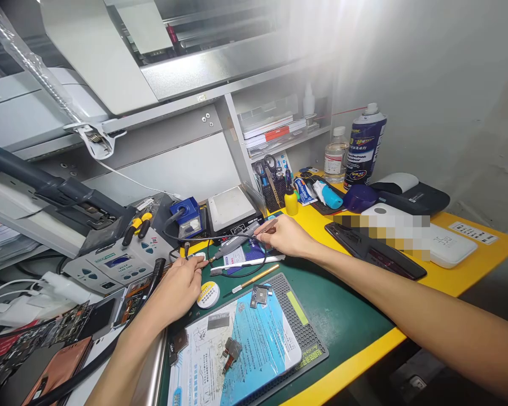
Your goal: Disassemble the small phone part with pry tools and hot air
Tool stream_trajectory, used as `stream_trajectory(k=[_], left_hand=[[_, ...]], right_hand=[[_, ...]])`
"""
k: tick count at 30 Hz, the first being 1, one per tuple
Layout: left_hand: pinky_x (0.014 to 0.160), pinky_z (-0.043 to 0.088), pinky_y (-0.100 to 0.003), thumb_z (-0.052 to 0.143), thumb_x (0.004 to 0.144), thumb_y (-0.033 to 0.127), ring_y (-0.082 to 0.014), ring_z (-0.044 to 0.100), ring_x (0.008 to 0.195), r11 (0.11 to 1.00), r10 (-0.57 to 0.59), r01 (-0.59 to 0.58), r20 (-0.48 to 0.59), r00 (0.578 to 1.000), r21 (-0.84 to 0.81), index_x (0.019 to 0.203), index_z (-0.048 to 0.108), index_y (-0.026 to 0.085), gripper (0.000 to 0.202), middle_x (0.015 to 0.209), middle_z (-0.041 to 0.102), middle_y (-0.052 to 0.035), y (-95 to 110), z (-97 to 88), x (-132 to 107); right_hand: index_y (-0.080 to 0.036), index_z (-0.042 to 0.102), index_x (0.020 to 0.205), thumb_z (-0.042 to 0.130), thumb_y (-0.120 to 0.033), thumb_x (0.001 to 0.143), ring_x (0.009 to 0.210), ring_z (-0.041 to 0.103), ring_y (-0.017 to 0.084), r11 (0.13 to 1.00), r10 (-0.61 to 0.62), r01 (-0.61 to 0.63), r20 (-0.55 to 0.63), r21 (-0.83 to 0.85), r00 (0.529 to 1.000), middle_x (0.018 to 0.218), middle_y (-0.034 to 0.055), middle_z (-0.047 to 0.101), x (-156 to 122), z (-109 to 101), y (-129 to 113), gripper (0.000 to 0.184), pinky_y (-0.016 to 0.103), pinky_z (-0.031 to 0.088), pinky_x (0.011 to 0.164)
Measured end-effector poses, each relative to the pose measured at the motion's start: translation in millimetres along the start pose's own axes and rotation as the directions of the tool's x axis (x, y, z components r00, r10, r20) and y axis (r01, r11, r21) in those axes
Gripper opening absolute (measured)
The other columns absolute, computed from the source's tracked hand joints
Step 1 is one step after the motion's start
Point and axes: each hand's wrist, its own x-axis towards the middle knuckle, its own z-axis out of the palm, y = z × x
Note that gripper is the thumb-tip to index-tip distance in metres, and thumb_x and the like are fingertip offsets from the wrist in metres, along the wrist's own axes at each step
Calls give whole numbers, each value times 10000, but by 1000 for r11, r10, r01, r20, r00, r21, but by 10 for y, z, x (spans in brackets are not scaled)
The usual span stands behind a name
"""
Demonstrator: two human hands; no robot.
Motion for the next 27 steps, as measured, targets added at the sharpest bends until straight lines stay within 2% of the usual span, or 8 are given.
stream_trajectory(k=[7, 14, 17, 19, 23, 27], left_hand=[[1072, 432, -418, 349, 936, 172, -294, 566, 1248, 1000, -9, 9, -5, 1000, 3, 1342, 564, 61, 473, 1213, 659, -193, 17, -16, 4], [1087, 440, -412, 329, 923, 193, -283, 560, 1257, 1000, -7, 7, -25, 1000, -4, 1339, 578, 58, 504, 1241, 680, -168, 45, -66, 14], [1063, 466, -414, 313, 917, 220, -287, 575, 1239, 1000, -7, 7, -43, 999, -11, 1320, 595, 64, 516, 1211, 692, -166, 42, -78, 22], [1068, 465, -416, 309, 917, 249, -284, 578, 1243, 1000, -10, 9, -57, 998, -15, 1324, 592, 77, 524, 1217, 687, -161, 35, -78, 23], [1084, 454, -443, 306, 911, 287, -287, 587, 1238, 1000, -15, 13, -79, 997, -23, 1321, 589, 89, 536, 1216, 679, -167, 17, -64, 22], [1099, 438, -472, 297, 911, 322, -297, 569, 1256, 999, 2, -6, -94, 996, -39, 1306, 592, 102, 540, 1251, 669, -162, 3, -57, 19]], right_hand=[[-121, 794, 986, 642, -214, 839, 620, 666, 162, 1000, -7, 7, -1, 8, 1000, 727, 44, 750, 13, 19, 16, 231, 240, 500, 543], [-150, 806, 930, 673, -190, 810, 672, 698, 171, 999, -33, 33, -30, 23, 999, 802, 47, 780, -1, 39, -5, 183, 249, 528, 610], [-130, 772, 890, 686, -172, 804, 625, 690, 155, 999, -23, 26, -81, 40, 996, 724, 29, 750, -3, -80, -68, 129, 248, 534, 597], [-125, 729, 868, 680, -181, 825, 618, 682, 145, 999, -16, 23, -155, 45, 988, 711, 15, 726, 5, -203, -97, 86, 255, 538, 595], [-132, 670, 874, 633, -247, 892, 647, 677, 150, 999, -8, 17, -297, 27, 955, 688, 0, 679, 35, -441, -90, 122, 269, 533, 607], [-143, 662, 830, 616, -261, 879, 643, 669, 164, 999, -21, 11, -293, -35, 956, 670, 13, 676, 32, -577, -70, 135, 273, 513, 604]])
